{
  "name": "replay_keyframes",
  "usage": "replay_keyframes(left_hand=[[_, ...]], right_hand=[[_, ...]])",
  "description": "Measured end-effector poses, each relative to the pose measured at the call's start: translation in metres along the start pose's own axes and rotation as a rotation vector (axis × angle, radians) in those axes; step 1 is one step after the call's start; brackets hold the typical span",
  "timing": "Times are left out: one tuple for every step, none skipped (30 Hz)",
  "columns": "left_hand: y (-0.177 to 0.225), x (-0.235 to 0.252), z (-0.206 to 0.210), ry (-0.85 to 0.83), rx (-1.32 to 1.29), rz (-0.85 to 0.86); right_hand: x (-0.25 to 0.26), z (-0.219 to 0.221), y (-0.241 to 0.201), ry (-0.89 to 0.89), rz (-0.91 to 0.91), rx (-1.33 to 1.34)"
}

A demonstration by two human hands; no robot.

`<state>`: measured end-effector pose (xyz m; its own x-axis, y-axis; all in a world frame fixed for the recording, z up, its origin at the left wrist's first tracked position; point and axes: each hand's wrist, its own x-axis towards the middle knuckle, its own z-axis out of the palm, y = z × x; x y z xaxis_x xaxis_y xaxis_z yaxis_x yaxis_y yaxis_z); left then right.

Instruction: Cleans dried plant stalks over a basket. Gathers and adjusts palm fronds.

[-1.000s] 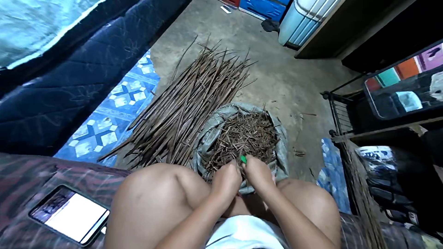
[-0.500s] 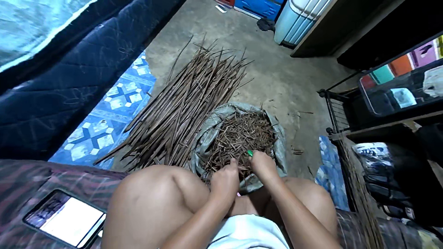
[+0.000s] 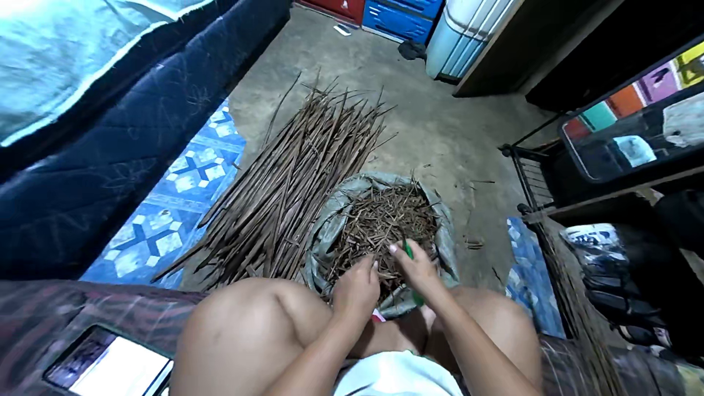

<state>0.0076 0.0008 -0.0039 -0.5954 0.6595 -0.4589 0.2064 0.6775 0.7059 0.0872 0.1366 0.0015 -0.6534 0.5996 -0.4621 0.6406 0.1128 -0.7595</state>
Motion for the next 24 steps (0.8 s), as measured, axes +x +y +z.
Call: replay_keyframes(left_hand=[[-0.005,0.001,0.004,0.059,-0.13,0.04],[-0.011,0.003,0.01,0.103,-0.291,0.072],[-0.014,0.006,0.013,0.113,-0.484,0.085],[-0.015,0.008,0.013,0.082,-0.673,0.069],[-0.016,0.008,0.012,0.035,-0.835,0.034],[-0.014,0.007,0.009,0.006,-0.969,-0.007],[-0.013,0.007,0.006,-0.016,-1.077,-0.037],[-0.012,0.007,0.004,-0.028,-1.16,-0.052],[-0.012,0.007,0.003,-0.03,-1.213,-0.052],[-0.013,0.008,0.003,-0.034,-1.245,-0.042],[-0.013,0.008,0.004,-0.044,-1.267,-0.031],[-0.014,0.008,0.005,-0.053,-1.287,-0.022],[-0.014,0.008,0.003,-0.064,-1.314,-0.023],[-0.013,0.008,0.0,-0.081,-1.348,-0.033],[-0.012,0.008,-0.004,-0.097,-1.39,-0.043],[-0.011,0.007,-0.008,-0.097,-1.424,-0.049],[-0.01,0.007,-0.013,-0.078,-1.445,-0.067],[-0.011,0.008,-0.017,-0.076,-1.448,-0.072],[-0.013,0.009,-0.02,-0.075,-1.43,-0.087],[-0.013,0.009,-0.024,-0.08,-1.394,-0.112],[-0.013,0.007,-0.026,-0.104,-1.358,-0.128],[-0.012,0.005,-0.028,-0.141,-1.326,-0.129],[-0.013,0.004,-0.028,-0.201,-1.293,-0.105],[-0.015,0.003,-0.027,-0.287,-1.253,-0.066]], right_hand=[[-0.005,0.01,0.003,-0.054,-0.006,0.106],[-0.01,0.018,0.004,-0.085,-0.004,0.177],[-0.016,0.026,0.003,-0.098,-0.002,0.227],[-0.021,0.033,0.002,-0.103,-0.004,0.269],[-0.025,0.039,0.001,-0.115,-0.006,0.307],[-0.027,0.044,0.002,-0.12,-0.016,0.34],[-0.028,0.048,0.002,-0.12,-0.022,0.374],[-0.028,0.051,0.003,-0.116,-0.021,0.41],[-0.027,0.053,0.004,-0.121,-0.011,0.431],[-0.025,0.053,0.004,-0.139,0.008,0.446],[-0.023,0.053,0.004,-0.162,0.03,0.461],[-0.021,0.052,0.004,-0.195,0.051,0.485],[-0.02,0.049,0.004,-0.23,0.067,0.52],[-0.017,0.045,0.005,-0.265,0.084,0.563],[-0.014,0.039,0.006,-0.297,0.107,0.622],[-0.012,0.032,0.005,-0.328,0.133,0.685],[-0.009,0.024,0.003,-0.348,0.16,0.748],[-0.006,0.016,0.002,-0.357,0.183,0.807],[-0.003,0.009,0.001,-0.348,0.202,0.859],[-0.001,0.003,0.001,-0.323,0.217,0.898],[0.002,-0.003,0.001,-0.286,0.228,0.929],[0.005,-0.006,0.001,-0.238,0.236,0.947],[0.008,-0.009,0.002,-0.185,0.236,0.948],[0.011,-0.01,0.002,-0.13,0.227,0.93]])
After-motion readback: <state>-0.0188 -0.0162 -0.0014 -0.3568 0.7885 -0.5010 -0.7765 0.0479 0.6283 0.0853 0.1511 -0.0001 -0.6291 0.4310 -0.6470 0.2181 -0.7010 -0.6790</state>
